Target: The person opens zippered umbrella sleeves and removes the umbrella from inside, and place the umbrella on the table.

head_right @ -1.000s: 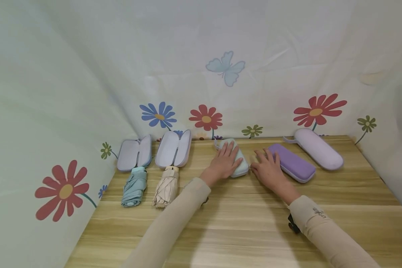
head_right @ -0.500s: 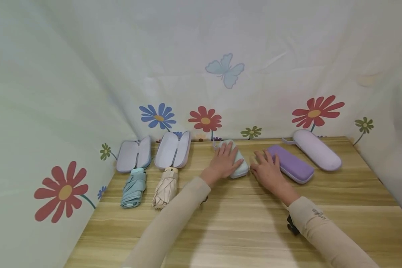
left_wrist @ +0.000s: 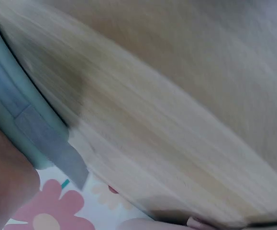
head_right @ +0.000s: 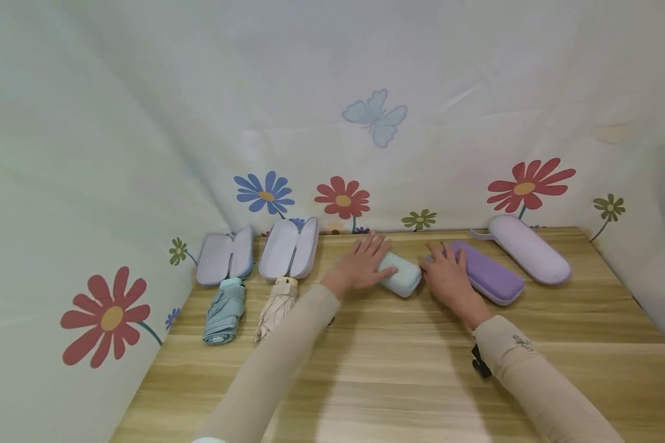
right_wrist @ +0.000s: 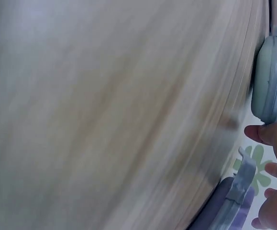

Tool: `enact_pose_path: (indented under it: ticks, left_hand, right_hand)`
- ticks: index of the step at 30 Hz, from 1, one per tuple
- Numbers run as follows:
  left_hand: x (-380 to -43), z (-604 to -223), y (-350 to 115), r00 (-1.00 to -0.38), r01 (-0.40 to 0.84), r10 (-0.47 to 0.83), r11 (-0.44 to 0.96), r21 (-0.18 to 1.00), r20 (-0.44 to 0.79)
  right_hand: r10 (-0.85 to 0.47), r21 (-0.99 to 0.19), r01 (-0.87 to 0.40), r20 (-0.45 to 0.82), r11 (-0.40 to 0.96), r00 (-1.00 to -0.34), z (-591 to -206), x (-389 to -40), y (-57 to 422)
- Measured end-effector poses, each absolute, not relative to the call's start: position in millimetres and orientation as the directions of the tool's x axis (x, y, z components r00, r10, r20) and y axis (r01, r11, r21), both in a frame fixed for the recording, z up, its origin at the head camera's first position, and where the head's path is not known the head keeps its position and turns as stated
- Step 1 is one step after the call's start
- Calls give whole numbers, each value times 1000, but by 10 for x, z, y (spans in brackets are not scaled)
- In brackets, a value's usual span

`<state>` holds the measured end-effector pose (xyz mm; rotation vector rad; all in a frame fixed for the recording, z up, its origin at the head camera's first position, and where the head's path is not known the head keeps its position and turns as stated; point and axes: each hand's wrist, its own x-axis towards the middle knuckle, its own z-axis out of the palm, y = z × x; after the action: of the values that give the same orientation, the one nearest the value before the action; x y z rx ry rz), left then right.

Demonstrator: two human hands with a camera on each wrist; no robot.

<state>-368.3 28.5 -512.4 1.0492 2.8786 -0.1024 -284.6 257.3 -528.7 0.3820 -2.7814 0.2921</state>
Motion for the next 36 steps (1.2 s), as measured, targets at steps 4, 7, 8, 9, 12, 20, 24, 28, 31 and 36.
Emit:
enact_pose_path:
  ticks: [4, 7, 8, 9, 12, 20, 24, 28, 31, 36]
  left_hand:
    - [-3666, -5161, 340, -816, 576, 570, 816, -44, -96]
    - [-3533, -5142, 447, -886, 459, 457, 888, -8, -80]
    - [-3498, -5146, 497, -909, 409, 409, 912, 10, -81]
    - [-3450, -5131, 541, -929, 360, 361, 932, 27, -77]
    - [-3346, -5070, 655, -967, 242, 245, 969, 43, -76]
    - [-3314, -4990, 633, -961, 259, 254, 965, -35, -105]
    - [-3417, -4896, 391, -899, 389, 368, 920, -47, -236]
    - [-3514, -4869, 175, -786, 549, 484, 832, -75, -385]
    - [-3506, -4855, 54, -711, 675, 591, 726, -135, -381]
    - [-3474, -4890, -38, -661, 746, 696, 652, -137, -281]
  right_hand:
    - [-229, -159, -296, 340, 942, -912, -5245, -2795, 2617]
    - [-242, -164, -309, 332, 937, -912, -5217, -2695, 2635]
    - [-247, -163, -313, 329, 936, -911, -5207, -2661, 2625]
    - [-252, -166, -318, 327, 933, -911, -5199, -2633, 2608]
    - [-259, -172, -325, 322, 930, -911, -5180, -2583, 2537]
    - [-169, -212, -226, 258, 951, -951, -5161, -2631, 2464]
    - [-123, -241, -184, 247, 953, -961, -5139, -2755, 2446]
    - [-88, -247, -144, 223, 958, -971, -5127, -2902, 2450]
    - [-77, -245, -129, 210, 961, -975, -5140, -3011, 2444]
    - [-87, -245, -145, 233, 958, -969, -5176, -3129, 2417]
